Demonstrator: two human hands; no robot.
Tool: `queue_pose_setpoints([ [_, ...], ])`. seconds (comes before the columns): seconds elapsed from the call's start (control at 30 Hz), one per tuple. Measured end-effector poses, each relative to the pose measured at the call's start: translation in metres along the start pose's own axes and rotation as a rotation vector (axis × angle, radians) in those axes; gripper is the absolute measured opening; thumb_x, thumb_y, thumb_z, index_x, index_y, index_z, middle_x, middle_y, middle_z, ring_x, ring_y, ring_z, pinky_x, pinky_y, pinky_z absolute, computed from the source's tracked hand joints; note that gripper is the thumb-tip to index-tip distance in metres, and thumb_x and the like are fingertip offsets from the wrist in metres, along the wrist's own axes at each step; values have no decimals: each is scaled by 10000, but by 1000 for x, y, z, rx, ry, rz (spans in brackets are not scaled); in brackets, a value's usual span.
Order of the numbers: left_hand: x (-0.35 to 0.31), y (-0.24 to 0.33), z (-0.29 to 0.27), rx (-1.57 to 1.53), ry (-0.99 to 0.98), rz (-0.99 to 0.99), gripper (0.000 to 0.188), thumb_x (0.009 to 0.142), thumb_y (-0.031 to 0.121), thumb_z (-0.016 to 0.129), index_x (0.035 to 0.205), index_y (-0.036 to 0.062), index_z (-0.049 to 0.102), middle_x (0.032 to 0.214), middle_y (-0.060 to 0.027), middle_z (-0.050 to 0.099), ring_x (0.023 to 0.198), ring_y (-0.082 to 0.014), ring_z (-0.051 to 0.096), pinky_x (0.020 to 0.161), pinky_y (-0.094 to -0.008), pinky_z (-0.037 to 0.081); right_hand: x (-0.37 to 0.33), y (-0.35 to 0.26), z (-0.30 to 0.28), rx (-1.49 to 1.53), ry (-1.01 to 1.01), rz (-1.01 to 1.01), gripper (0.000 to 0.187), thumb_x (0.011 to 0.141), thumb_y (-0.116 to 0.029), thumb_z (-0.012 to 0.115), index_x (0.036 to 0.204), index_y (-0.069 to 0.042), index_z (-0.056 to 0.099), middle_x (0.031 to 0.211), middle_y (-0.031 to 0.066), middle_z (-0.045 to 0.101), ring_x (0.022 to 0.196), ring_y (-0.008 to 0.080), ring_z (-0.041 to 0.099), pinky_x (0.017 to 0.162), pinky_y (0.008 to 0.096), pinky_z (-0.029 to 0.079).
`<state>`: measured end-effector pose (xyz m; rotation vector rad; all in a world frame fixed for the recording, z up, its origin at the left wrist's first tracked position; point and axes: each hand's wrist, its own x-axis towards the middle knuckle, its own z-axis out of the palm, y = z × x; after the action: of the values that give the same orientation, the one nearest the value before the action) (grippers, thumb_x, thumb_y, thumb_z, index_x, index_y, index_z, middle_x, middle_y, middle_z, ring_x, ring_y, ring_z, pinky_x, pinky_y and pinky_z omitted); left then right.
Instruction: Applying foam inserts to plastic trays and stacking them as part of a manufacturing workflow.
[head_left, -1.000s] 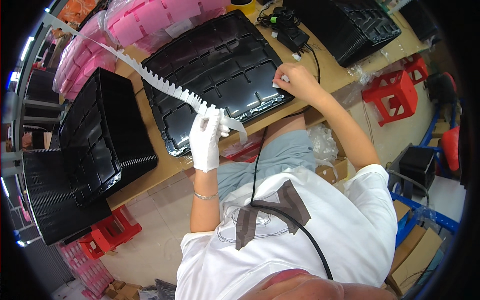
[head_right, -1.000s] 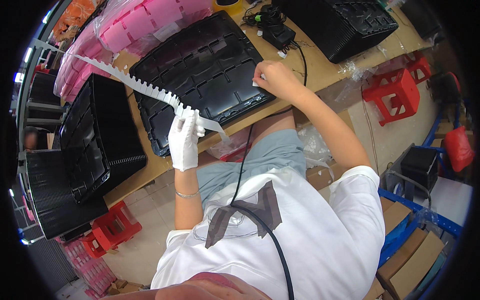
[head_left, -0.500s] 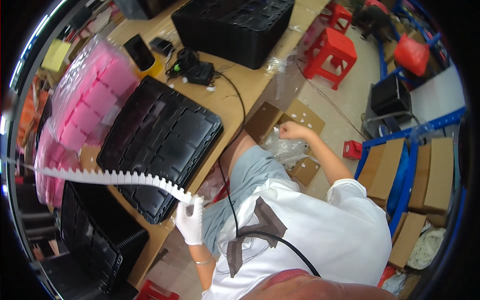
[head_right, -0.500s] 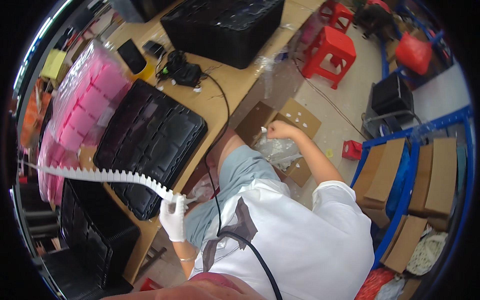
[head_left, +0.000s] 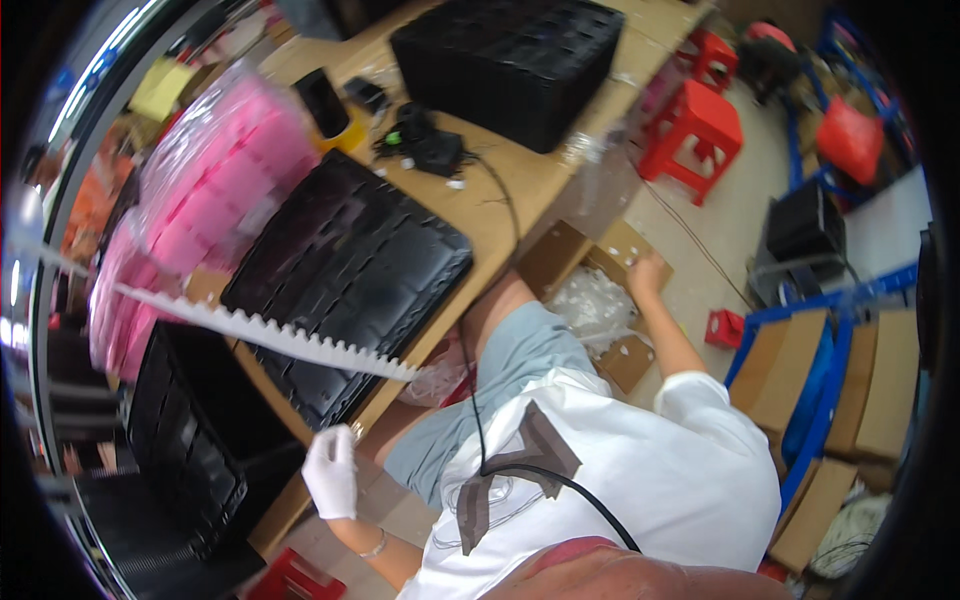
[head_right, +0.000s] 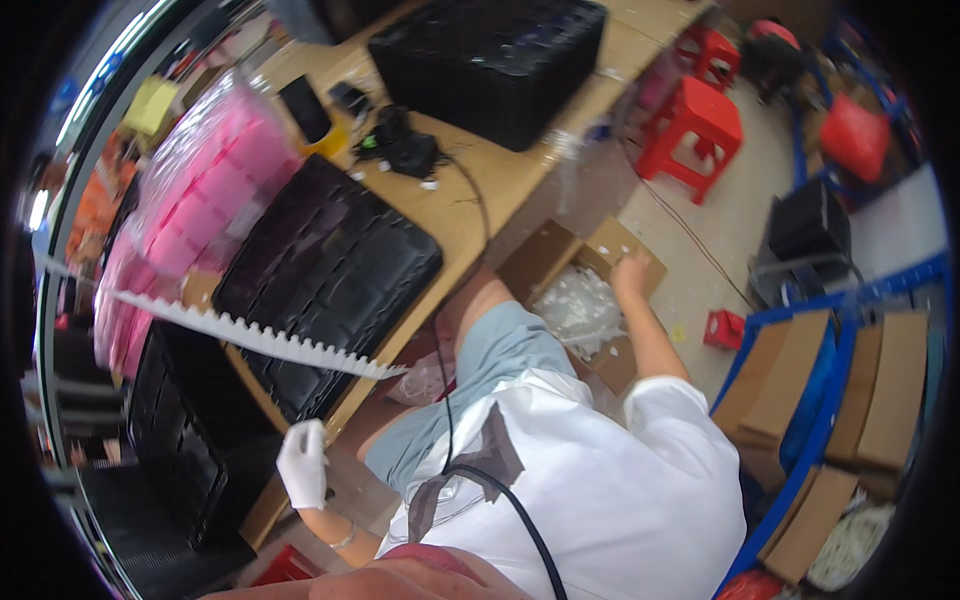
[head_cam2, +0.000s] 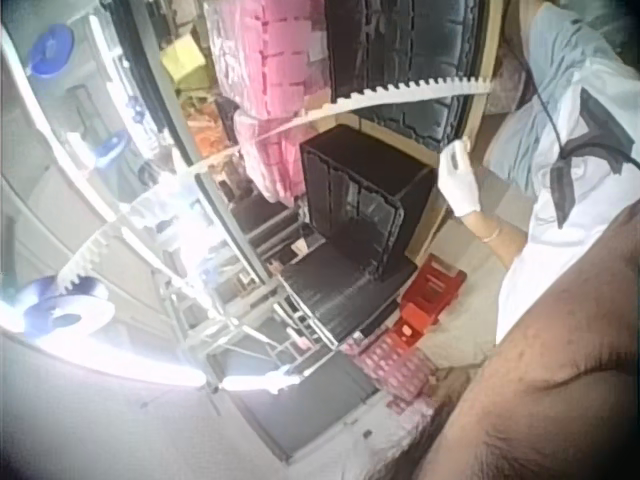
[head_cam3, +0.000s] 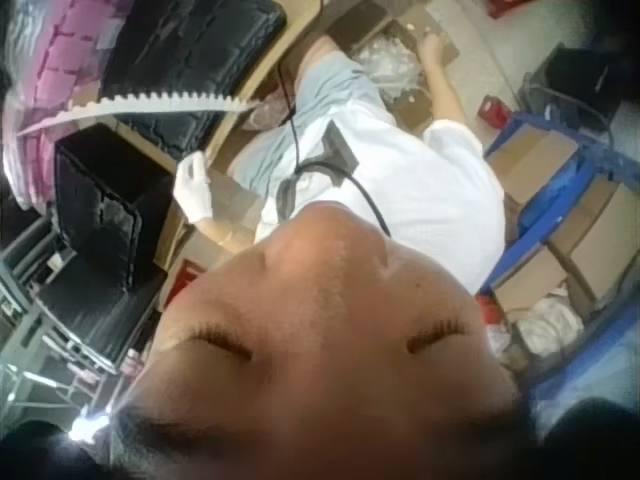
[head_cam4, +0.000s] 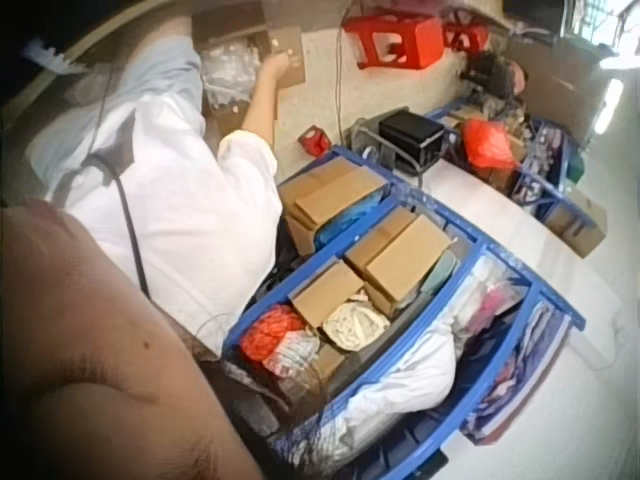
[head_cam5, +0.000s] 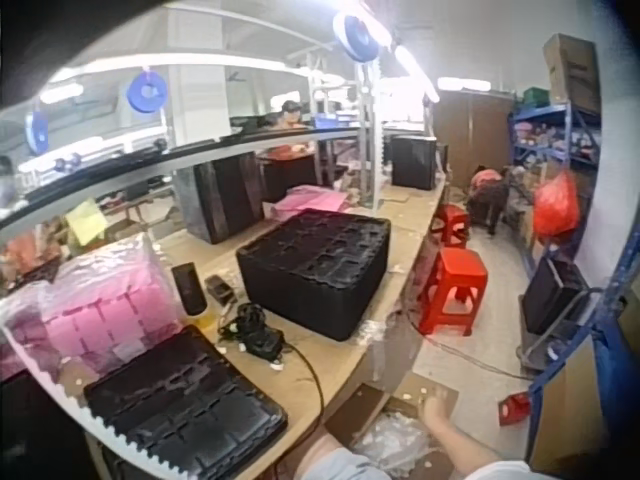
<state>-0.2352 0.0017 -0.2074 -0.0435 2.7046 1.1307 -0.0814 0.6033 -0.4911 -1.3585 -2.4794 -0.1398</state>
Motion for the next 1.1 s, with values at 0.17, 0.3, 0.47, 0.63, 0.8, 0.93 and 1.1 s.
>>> queue_pose_setpoints([
  [0.17,65,-2,-18,-115,426,212,175,937,121,643,1030,-26,663,920,-117,705,814,-160,645,782,-282,506,87,-168,-180,842,409,-418,181,844,36,644,1014,-25,639,1013,132,604,914,312,609,814,364,501],
  [0.3,135,25,-28,3,421,374,222,937,201,658,1020,-4,672,923,-130,700,850,-157,669,809,-294,511,100,-354,-285,1159,448,-1071,202,804,65,684,978,-38,673,916,96,660,893,280,644,798,361,513],
  [0.47,244,46,-25,-624,360,203,469,940,364,657,1203,-17,582,1107,-129,666,962,-224,649,860,-327,508,125,-542,-270,1158,235,-713,650,747,-298,812,1227,18,508,1216,208,557,1152,352,532,927,414,463],
  [0.63,320,41,-33,-1691,-96,-29,1042,847,612,665,1509,-29,179,1402,-219,446,1226,-305,508,956,-403,476,150,-580,-249,1403,-1036,-315,740,698,-506,836,1164,24,611,1089,126,663,935,234,632,925,403,443],
  [0.8,343,57,-43,-1909,-7,25,746,853,557,688,1332,36,452,1306,-104,551,1092,-225,569,880,-361,502,142,-563,-250,1869,-1194,-263,220,853,-188,766,942,-42,629,945,58,674,860,154,652,840,317,518],
  [0.93,348,28,-70,-1641,314,208,227,925,230,686,1114,108,660,1057,-5,653,860,-97,585,688,-238,478,133,-538,-281,1875,-1153,-393,223,864,-170,752,965,-23,618,931,51,669,862,138,653,821,302,535],
  [1.1,242,46,-73,-1125,508,138,302,878,203,739,1107,26,651,949,-32,667,696,-66,572,595,-196,427,120,-491,-279,1763,-1014,-458,293,847,-162,767,1033,-1,608,926,58,670,840,121,652,791,262,522],
])
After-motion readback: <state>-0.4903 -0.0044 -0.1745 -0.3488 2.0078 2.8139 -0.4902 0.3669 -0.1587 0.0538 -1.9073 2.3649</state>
